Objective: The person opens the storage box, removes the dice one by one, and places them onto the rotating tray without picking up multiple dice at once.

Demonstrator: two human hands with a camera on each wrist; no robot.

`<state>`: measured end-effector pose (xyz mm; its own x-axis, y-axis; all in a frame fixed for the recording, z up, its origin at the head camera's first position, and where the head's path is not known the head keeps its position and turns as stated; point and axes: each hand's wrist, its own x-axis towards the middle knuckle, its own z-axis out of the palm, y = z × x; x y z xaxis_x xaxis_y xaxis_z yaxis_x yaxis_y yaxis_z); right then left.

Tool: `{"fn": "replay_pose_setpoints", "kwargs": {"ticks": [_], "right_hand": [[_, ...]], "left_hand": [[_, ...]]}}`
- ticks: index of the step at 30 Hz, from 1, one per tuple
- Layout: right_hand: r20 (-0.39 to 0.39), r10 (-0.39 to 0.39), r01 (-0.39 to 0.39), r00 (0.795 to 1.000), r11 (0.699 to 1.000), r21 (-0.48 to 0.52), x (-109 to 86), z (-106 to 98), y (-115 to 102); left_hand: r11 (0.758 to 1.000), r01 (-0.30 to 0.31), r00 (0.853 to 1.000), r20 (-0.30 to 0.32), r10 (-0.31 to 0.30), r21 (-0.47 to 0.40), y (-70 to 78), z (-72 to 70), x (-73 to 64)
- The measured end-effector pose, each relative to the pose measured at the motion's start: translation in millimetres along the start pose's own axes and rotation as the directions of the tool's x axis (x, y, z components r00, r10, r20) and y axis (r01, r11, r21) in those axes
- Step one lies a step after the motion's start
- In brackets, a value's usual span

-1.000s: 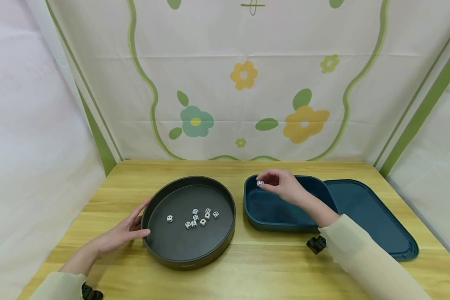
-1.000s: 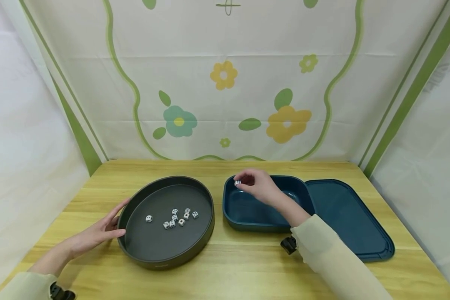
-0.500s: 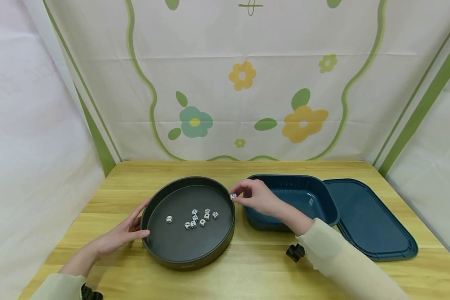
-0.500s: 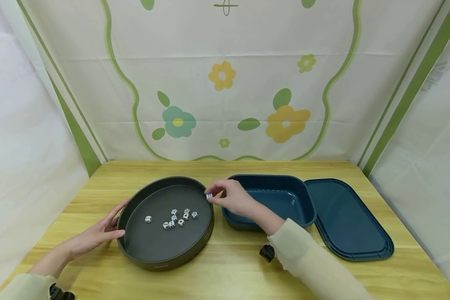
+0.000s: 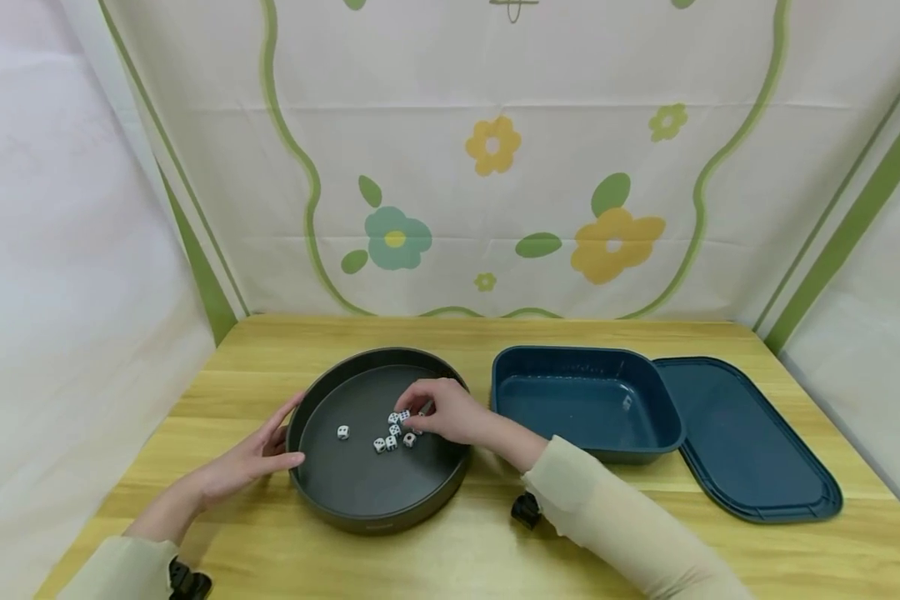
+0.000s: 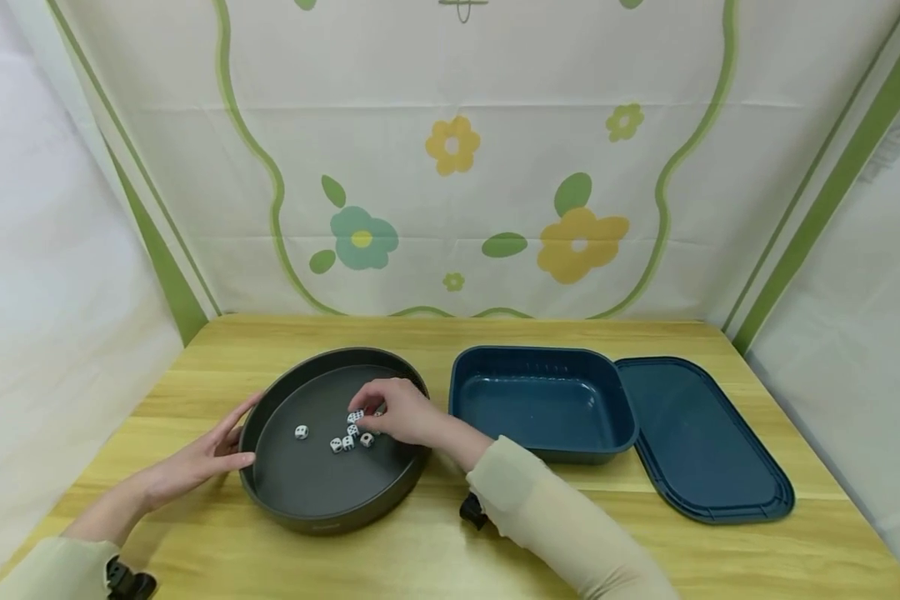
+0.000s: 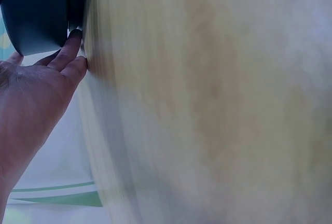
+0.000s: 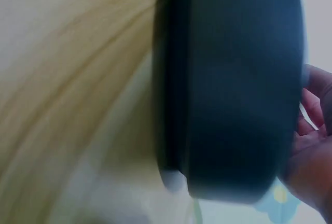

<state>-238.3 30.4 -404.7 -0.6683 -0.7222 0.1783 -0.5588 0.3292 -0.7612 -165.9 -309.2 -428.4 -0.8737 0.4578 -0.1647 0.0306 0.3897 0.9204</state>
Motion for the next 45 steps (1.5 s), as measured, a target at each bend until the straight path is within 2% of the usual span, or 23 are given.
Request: {"fn": "replay_pose_setpoints", "kwargs": {"ticks": [5, 9, 15, 21, 26, 32, 37, 45], "right_hand": [[0.029, 0.028, -0.027, 0.999, 0.999, -0.043, 14.2, 13.3, 2.3], [0.05, 0.082, -0.079, 0.995, 0.995, -0.061, 23.3, 22.1, 4.0], [0.055, 0.153, -0.149, 0.987, 0.986, -0.069, 29.7, 27.8, 6.2], [0.055, 0.108, -0.105, 0.993, 0.993, -0.052, 23.7, 21.2, 4.8], [0.016, 0.053, -0.053, 0.998, 0.998, 0.024, 3.8, 1.6, -0.4], [-0.043, 0.081, -0.074, 0.996, 0.986, 0.146, -32.1, -33.9, -6.2], [-0.126, 0.08, -0.061, 0.989, 0.987, 0.147, -64.8, -62.7, -2.3], [-0.219, 0.187, -0.161, 0.958, 0.978, 0.133, -123.9, -96.6, 13.5]], "left_hand": [[1.0, -0.006, 1.0, -0.002, 0.006, 0.0, 0.3, -0.1, 2.9], [1.0, -0.009, 1.0, 0.004, 0.009, -0.014, -0.6, -0.2, 4.7], [1.0, -0.01, 1.0, 0.006, 0.01, 0.011, -0.9, 0.2, 6.4], [1.0, -0.01, 1.0, 0.008, 0.01, 0.008, -1.2, 0.5, 6.7], [1.0, -0.01, 1.0, 0.006, 0.01, 0.018, -2.2, 1.2, 4.8], [1.0, -0.006, 1.0, 0.005, 0.006, 0.014, -2.2, -0.5, 2.4], [1.0, 0.009, 1.0, -0.001, -0.009, 0.016, -2.0, -3.2, 0.1], [0.998, 0.053, 0.999, -0.006, -0.053, 0.016, -1.9, -5.3, 0.8]]}}
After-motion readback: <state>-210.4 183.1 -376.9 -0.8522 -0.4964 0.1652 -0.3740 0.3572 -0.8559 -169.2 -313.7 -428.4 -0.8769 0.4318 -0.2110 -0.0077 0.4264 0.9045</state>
